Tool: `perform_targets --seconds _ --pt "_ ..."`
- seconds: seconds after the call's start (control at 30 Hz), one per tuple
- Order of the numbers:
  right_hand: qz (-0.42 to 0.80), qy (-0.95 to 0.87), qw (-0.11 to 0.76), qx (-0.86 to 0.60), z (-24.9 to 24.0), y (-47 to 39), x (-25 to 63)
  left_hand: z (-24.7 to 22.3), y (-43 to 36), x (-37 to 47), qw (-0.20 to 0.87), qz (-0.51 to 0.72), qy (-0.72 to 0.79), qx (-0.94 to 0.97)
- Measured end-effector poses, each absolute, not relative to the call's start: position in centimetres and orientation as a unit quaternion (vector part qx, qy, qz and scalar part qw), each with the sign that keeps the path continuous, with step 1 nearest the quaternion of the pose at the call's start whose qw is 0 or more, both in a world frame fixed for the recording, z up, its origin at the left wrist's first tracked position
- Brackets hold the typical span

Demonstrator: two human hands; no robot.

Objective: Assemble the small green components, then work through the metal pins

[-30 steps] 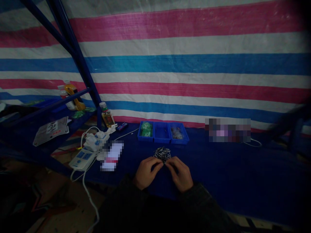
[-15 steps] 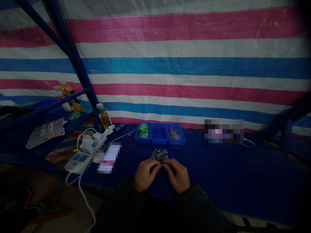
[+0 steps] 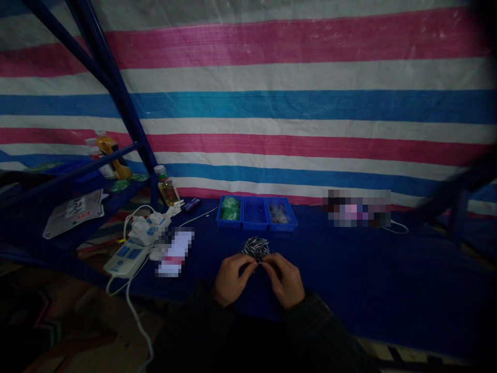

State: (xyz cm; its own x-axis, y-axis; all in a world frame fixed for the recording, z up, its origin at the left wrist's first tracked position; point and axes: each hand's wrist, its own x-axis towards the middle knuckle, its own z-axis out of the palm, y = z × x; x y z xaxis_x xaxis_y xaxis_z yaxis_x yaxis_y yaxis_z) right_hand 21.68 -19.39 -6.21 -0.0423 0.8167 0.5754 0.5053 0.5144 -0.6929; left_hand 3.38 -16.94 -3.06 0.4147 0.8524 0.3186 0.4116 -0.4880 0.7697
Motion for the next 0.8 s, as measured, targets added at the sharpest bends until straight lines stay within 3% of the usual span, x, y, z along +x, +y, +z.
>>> perform_targets --seconds 0.43,0.8 --pt "0.137 -0.716 0.484 -0.484 -6.38 -19.17 21.72 -2.56 -17.02 3.33 0.297 0.364 0.404 0.785" --pt "0.140 -0.702 0.512 -0.474 -6.44 -19.07 21.74 -2.88 -16.82 3.31 0.292 0.386 0.424 0.765"
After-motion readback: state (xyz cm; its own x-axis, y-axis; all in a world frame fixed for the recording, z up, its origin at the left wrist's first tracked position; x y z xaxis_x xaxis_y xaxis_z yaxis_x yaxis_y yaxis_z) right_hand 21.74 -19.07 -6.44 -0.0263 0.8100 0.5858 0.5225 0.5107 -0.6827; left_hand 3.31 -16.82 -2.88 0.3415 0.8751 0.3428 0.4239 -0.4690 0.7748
